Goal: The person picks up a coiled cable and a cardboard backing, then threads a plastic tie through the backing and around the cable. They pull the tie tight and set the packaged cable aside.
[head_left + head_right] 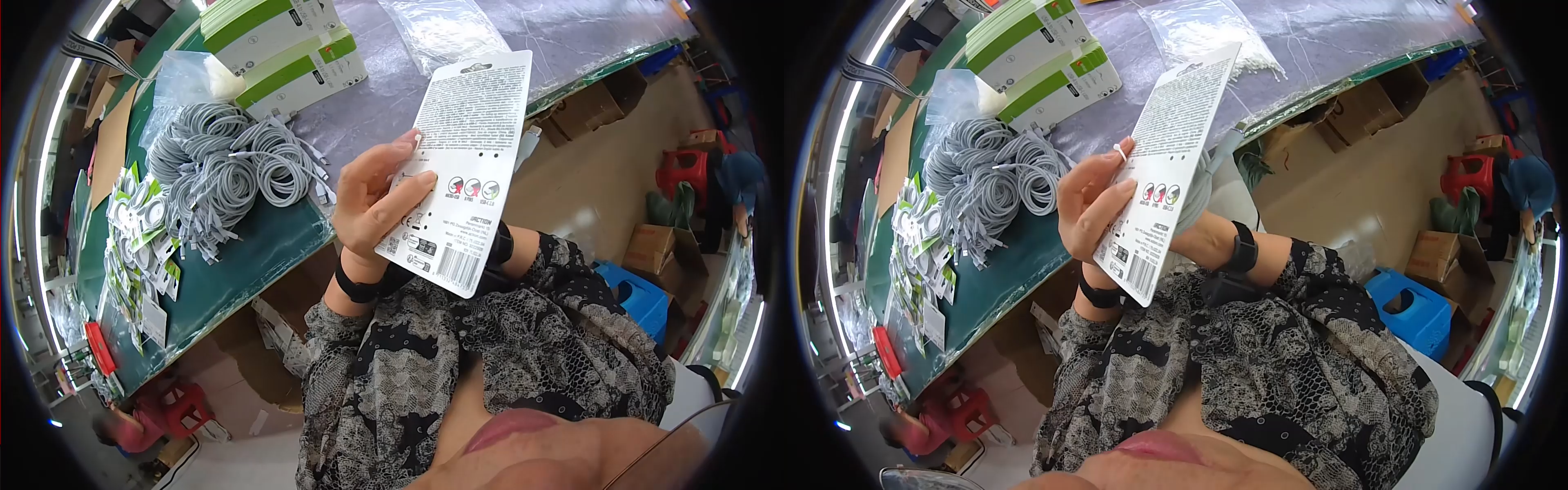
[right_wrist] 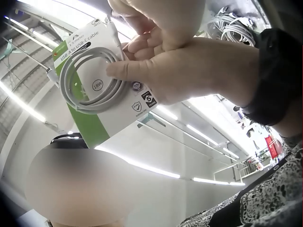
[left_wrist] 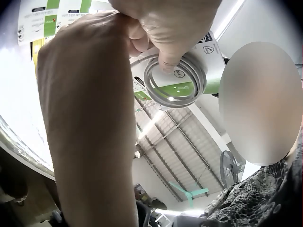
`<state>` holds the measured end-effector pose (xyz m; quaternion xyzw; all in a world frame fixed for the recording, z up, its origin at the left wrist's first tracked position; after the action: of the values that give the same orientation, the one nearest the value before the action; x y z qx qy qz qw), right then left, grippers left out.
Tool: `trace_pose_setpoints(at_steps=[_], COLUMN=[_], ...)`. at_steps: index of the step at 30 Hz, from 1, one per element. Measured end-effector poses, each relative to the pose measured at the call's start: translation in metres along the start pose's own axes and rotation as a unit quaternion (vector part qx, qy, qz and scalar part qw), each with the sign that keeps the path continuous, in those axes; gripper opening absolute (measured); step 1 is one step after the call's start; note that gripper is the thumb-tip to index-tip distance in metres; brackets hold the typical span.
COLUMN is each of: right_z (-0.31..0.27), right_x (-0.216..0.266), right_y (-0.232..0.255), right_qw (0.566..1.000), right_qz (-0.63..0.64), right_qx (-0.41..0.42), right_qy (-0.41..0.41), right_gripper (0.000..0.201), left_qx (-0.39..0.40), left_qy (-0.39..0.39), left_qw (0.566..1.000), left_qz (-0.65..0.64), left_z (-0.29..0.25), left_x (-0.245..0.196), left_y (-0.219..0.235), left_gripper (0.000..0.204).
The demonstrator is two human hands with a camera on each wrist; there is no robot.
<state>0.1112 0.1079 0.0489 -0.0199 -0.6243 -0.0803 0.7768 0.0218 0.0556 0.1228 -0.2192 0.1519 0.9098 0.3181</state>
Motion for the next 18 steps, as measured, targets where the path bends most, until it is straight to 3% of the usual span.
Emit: trace_pose_setpoints(at_steps=[11,18], right_z=[0.0,0.0026], right_x=[-0.0012,-0.0062], right_y=[0.0044,0.0065], right_qw=[0.996,0.991], right_qz=[0.041,0.069], right_qx=[-0.076,-0.117], right_qy=[0.004,0.009], right_gripper=[0.045,0.045], left_qx=[0.051,0.021], left_qy=[-0.007,-0.017], left_qw=[0.999,0.999], left_qz=[-0.002,0.017], left_z=[0.0067,0.0042], left_x=[-0.006,-0.0012], left_y=[-0.0048,-0.0033], left_gripper=[0.038,0.036])
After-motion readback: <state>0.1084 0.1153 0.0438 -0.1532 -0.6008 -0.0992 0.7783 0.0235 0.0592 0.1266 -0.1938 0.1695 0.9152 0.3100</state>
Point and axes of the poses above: each hand's wrist, its own z-axis towards the middle knuckle, its own y-axis out of the back of the hand, x = y × z, the point moved 6 cm from there along z, towards the middle knuckle, and after that the axes turned 11 degrees about z, right-handed, at the moved point
